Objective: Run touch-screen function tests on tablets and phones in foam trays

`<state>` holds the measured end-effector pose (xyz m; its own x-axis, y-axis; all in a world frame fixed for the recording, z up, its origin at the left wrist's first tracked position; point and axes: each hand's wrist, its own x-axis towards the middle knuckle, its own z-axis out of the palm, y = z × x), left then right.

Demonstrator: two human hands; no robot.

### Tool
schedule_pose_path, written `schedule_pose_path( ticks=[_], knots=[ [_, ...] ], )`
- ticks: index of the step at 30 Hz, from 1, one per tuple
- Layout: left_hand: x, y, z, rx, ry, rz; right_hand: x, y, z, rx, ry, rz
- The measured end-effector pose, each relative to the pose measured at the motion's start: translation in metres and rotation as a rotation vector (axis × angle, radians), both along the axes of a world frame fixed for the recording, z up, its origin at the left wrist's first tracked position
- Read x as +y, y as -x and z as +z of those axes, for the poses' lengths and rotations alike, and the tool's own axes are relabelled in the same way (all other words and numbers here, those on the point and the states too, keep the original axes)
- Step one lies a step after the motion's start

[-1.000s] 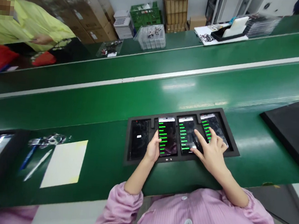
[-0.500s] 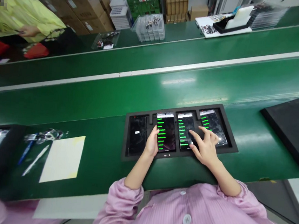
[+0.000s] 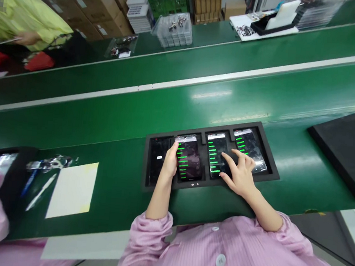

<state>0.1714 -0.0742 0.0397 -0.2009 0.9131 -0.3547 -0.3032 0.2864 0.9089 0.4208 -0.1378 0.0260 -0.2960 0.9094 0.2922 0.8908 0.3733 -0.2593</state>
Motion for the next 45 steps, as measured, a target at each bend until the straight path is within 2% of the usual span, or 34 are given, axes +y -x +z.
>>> schedule_pose_path(
  ticks=[5, 11, 15, 19, 24, 33, 38, 45],
  knots=[
    [0.000, -0.003, -0.003, 0.062, 0.023, 0.055, 0.001, 0.003, 0.002, -0.062, 0.063, 0.026],
    [-0.006, -0.003, -0.009, 0.017, -0.017, 0.016, 0.001, 0.006, 0.001, -0.106, 0.096, 0.026],
    [-0.011, -0.002, -0.010, 0.145, -0.136, -0.026, 0.000, 0.006, -0.004, -0.098, 0.089, -0.044],
    [-0.012, 0.001, -0.010, 0.262, -0.158, -0.072, 0.003, 0.011, -0.002, -0.148, 0.117, -0.094],
    [-0.012, 0.003, -0.012, 0.277, -0.158, -0.098, 0.006, 0.019, 0.004, -0.181, 0.163, -0.149],
    [-0.013, 0.006, -0.010, 0.254, -0.124, -0.115, 0.008, 0.022, 0.001, -0.146, 0.210, -0.163],
    [-0.011, 0.008, -0.013, 0.235, -0.096, -0.094, 0.011, 0.019, 0.008, -0.159, 0.234, -0.136],
    [-0.012, 0.012, -0.017, 0.218, -0.134, -0.150, 0.026, -0.003, 0.017, -0.172, 0.245, -0.003]
  ],
)
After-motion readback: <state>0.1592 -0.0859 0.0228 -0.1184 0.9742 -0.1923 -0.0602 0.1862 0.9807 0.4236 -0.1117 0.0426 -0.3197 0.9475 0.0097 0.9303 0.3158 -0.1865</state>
